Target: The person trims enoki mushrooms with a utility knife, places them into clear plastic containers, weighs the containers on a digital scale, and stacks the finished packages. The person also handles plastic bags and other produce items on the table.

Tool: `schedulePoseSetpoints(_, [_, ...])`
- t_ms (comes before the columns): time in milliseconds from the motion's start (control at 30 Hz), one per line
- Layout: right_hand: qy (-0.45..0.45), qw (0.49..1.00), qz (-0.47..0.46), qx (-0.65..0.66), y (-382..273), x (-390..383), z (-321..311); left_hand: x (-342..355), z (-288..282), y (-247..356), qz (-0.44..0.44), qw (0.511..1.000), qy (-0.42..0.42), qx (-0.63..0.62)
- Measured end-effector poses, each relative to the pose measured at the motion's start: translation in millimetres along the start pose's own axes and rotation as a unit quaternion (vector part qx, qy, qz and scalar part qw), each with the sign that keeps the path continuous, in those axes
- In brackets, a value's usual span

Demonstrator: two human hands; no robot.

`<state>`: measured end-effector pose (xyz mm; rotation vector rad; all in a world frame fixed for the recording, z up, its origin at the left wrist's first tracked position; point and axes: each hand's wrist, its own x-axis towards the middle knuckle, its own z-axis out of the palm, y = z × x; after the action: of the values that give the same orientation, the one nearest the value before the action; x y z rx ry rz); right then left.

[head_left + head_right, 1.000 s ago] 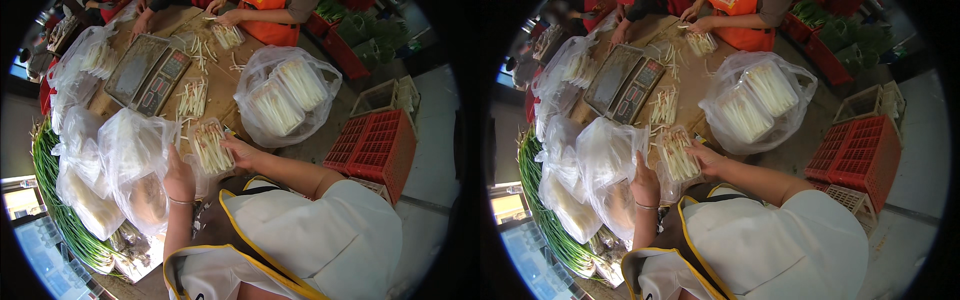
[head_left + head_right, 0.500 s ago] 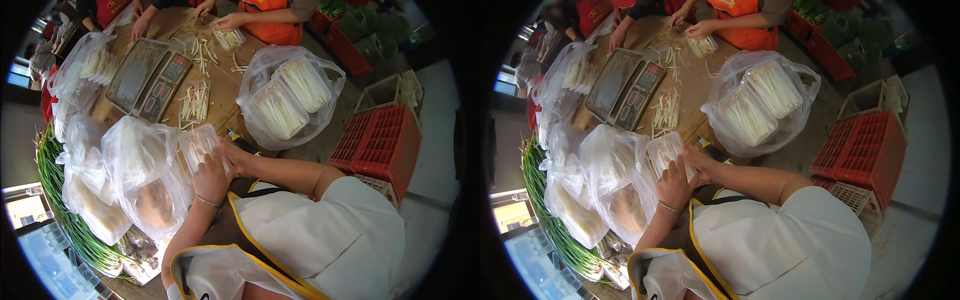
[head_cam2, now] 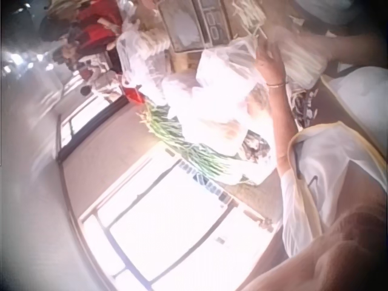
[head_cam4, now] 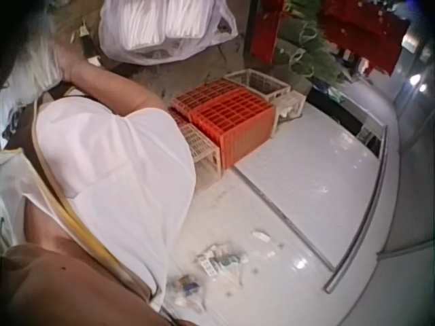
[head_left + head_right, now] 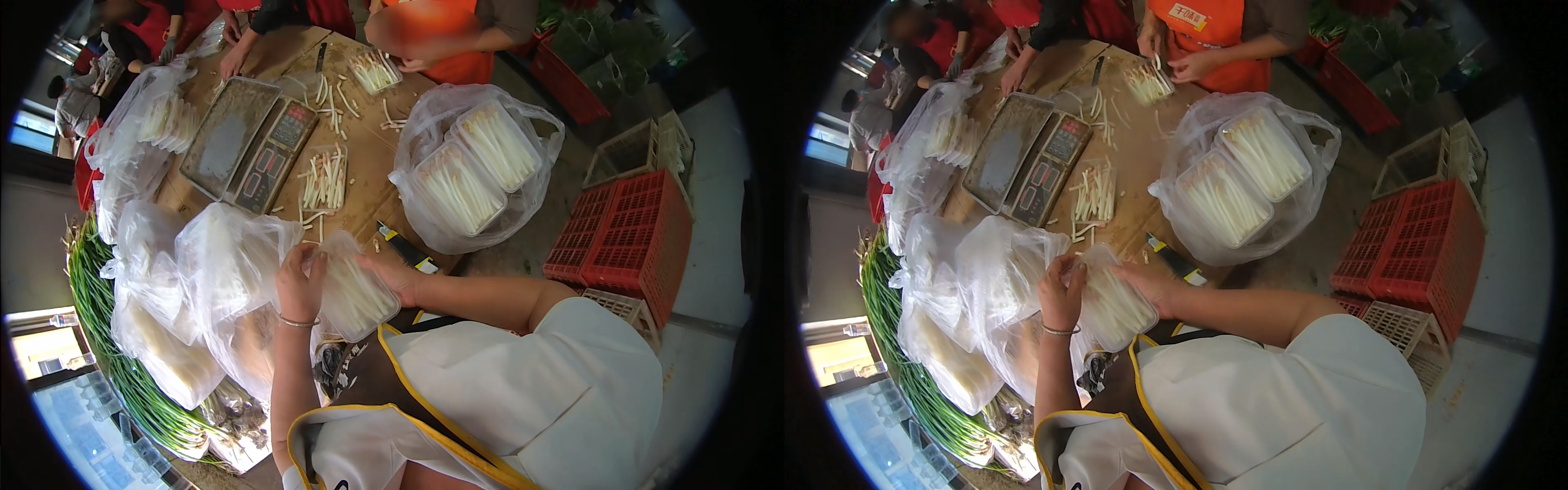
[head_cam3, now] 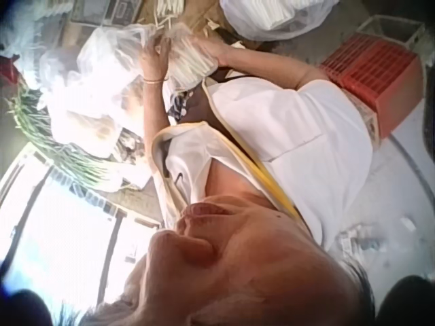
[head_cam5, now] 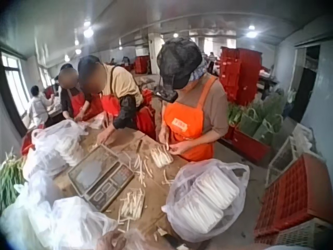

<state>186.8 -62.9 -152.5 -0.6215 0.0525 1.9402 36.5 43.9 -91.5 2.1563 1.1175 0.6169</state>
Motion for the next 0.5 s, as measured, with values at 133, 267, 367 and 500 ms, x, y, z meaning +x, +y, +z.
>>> schedulePoseSetpoints(133, [-0.018,0.999,-0.038,0.013,14.4,1.0,-7.7,-13.3,10.5,-8.2,-0.094,0.995,0.015,-0.012])
schedulePoseSetpoints(267, [0.048,0.997,-0.057,-0.023,21.4,-4.9,-5.6,-24.6,19.6,-15.4,-0.105,0.99,0.059,-0.07])
schedulePoseSetpoints(367, [0.04,0.994,-0.069,-0.08,17.5,-1.4,-3.6,-26.1,21.6,-13.7,-0.149,0.972,0.1,-0.151])
schedulePoseSetpoints(500, [0.009,0.993,-0.069,-0.094,18.5,6.0,-9.7,-32.1,28.1,-33.6,-0.188,0.932,0.104,-0.292])
